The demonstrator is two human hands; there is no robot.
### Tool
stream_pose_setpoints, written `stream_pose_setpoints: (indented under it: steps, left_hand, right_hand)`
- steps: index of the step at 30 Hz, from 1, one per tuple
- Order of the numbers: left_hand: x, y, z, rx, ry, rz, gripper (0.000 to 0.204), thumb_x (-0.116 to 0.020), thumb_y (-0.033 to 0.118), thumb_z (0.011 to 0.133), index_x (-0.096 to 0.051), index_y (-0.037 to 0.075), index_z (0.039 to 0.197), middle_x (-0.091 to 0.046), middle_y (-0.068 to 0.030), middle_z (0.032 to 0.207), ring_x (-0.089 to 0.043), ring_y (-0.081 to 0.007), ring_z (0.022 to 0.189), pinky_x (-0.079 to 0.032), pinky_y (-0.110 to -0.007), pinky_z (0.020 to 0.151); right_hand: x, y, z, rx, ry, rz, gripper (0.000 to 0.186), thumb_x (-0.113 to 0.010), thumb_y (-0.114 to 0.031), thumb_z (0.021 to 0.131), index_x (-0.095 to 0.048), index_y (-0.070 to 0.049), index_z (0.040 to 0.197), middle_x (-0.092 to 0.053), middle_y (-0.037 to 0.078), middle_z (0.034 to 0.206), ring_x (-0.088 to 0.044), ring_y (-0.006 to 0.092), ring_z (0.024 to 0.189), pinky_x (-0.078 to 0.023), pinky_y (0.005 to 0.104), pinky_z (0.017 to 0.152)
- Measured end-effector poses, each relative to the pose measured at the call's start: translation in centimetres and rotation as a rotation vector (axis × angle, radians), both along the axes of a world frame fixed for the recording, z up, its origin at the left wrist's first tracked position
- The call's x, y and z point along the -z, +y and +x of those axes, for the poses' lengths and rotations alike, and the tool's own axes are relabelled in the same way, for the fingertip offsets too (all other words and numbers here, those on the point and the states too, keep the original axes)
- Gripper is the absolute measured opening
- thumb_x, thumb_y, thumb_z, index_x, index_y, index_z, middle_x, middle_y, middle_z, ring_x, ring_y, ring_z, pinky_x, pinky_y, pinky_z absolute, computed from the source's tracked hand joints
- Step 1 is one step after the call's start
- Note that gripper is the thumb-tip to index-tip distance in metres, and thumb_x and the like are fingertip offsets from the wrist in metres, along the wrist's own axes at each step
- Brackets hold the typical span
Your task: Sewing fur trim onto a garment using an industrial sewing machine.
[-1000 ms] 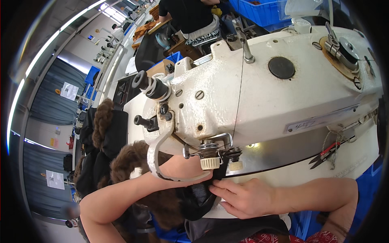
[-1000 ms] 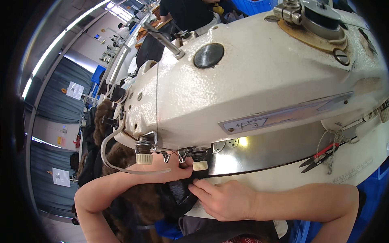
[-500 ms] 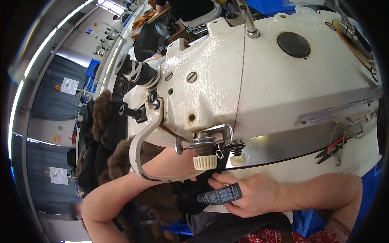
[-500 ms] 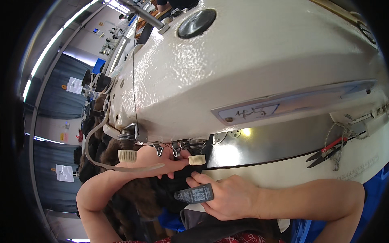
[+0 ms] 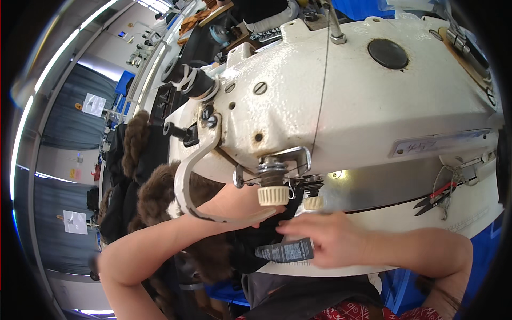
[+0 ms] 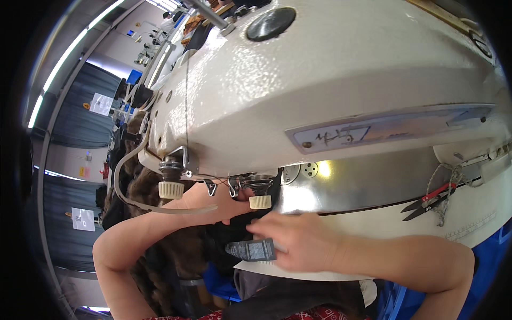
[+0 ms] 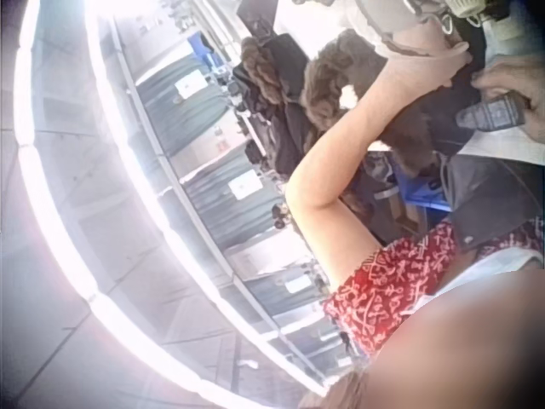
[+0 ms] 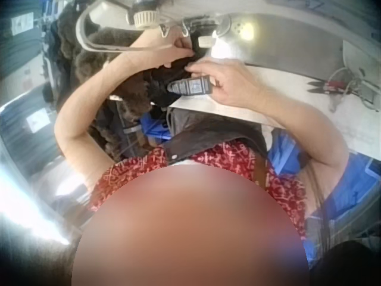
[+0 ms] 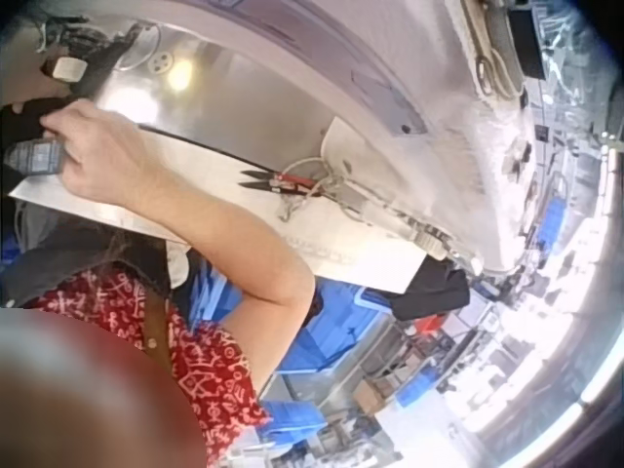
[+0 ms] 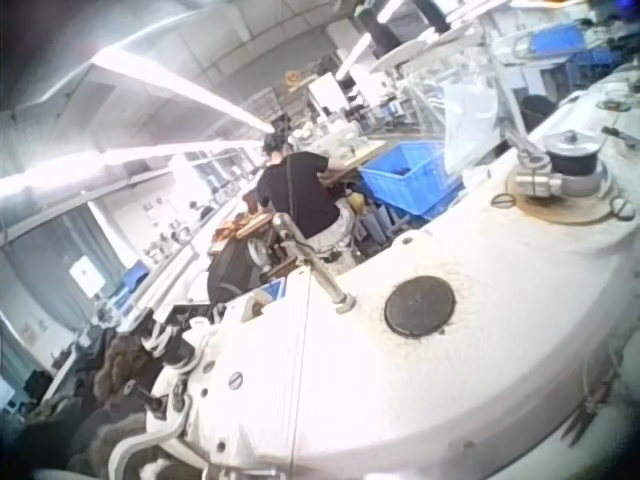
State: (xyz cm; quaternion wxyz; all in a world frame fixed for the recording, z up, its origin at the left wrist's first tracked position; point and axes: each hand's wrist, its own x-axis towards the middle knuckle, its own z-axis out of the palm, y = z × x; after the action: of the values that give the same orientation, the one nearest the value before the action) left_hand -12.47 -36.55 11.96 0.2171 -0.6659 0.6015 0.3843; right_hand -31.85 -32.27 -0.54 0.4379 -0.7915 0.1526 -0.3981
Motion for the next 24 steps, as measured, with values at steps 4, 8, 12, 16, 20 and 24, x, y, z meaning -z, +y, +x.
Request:
stream_pose_setpoints:
  steps: [4, 8, 12, 16, 20, 24]
  left_hand:
    - [0.8, 0.3, 0.7, 0.16, -0.066, -0.159, 0.043, -0.069, 0.046, 0.095, -0.073, 0.008, 0.113, -0.076, -0.0083, 0.09, -0.073, -0.0146, 0.069, -0.058, -0.034, 0.064]
    - [1.5, 1.2, 2.0, 0.329, -0.044, -0.34, 0.031, -0.071, 0.034, 0.094, -0.072, 0.004, 0.104, -0.071, -0.011, 0.086, -0.07, -0.0197, 0.074, -0.055, -0.034, 0.063]
    - [1.9, 0.6, 2.8, 0.251, 0.245, -0.325, 0.024, -0.07, 0.026, 0.094, -0.071, 0.003, 0.091, -0.067, -0.0096, 0.07, -0.064, -0.0231, 0.06, -0.05, -0.035, 0.056]
    - [1.2, 0.1, 2.4, 0.026, 0.104, -0.114, 0.03, -0.066, 0.037, 0.1, -0.071, 0.008, 0.098, -0.065, -0.0024, 0.062, -0.062, -0.0143, 0.053, -0.047, -0.031, 0.049]
    - [0.7, -0.2, 1.4, -0.045, 0.033, -0.026, 0.03, -0.061, 0.03, 0.1, -0.071, 0.006, 0.084, -0.065, -0.0045, 0.058, -0.066, -0.0233, 0.057, -0.051, -0.039, 0.056]
    - [0.5, -0.1, 1.2, 0.026, 0.137, -0.114, 0.024, -0.059, 0.025, 0.1, -0.07, 0.007, 0.088, -0.065, -0.0067, 0.064, -0.063, -0.026, 0.055, -0.05, -0.039, 0.055]
  right_hand:
    - [-0.3, -0.7, -0.1, 0.023, 0.009, 0.653, 0.026, -0.063, -0.02, 0.102, -0.065, -0.005, 0.123, -0.071, 0.013, 0.104, -0.071, 0.0269, 0.076, -0.057, 0.0335, 0.065]
    - [-0.9, 1.0, 0.1, 0.029, 0.072, -0.195, 0.029, -0.067, -0.018, 0.096, -0.068, -0.008, 0.124, -0.066, 0.014, 0.127, -0.071, 0.019, 0.083, -0.059, 0.0329, 0.065]
    - [-0.7, 1.6, 0.5, 0.117, 0.184, -0.479, 0.041, -0.076, -0.014, 0.079, -0.072, -0.009, 0.12, -0.065, 0.015, 0.132, -0.066, 0.0148, 0.073, -0.055, 0.0275, 0.056]
    - [-0.5, 1.6, 0.5, 0.128, 0.162, -0.483, 0.044, -0.076, -0.016, 0.077, -0.072, -0.009, 0.12, -0.065, 0.014, 0.134, -0.062, 0.0122, 0.067, -0.052, 0.0251, 0.052]
    - [-0.5, 1.8, 0.4, 0.135, 0.167, -0.489, 0.046, -0.076, -0.018, 0.076, -0.072, -0.009, 0.121, -0.066, 0.015, 0.135, -0.06, 0.0105, 0.063, -0.051, 0.0243, 0.05]
    - [-0.4, 1.9, 0.3, 0.131, 0.162, -0.475, 0.045, -0.076, -0.018, 0.077, -0.072, -0.009, 0.121, -0.065, 0.016, 0.136, -0.06, 0.0101, 0.061, -0.051, 0.0243, 0.049]
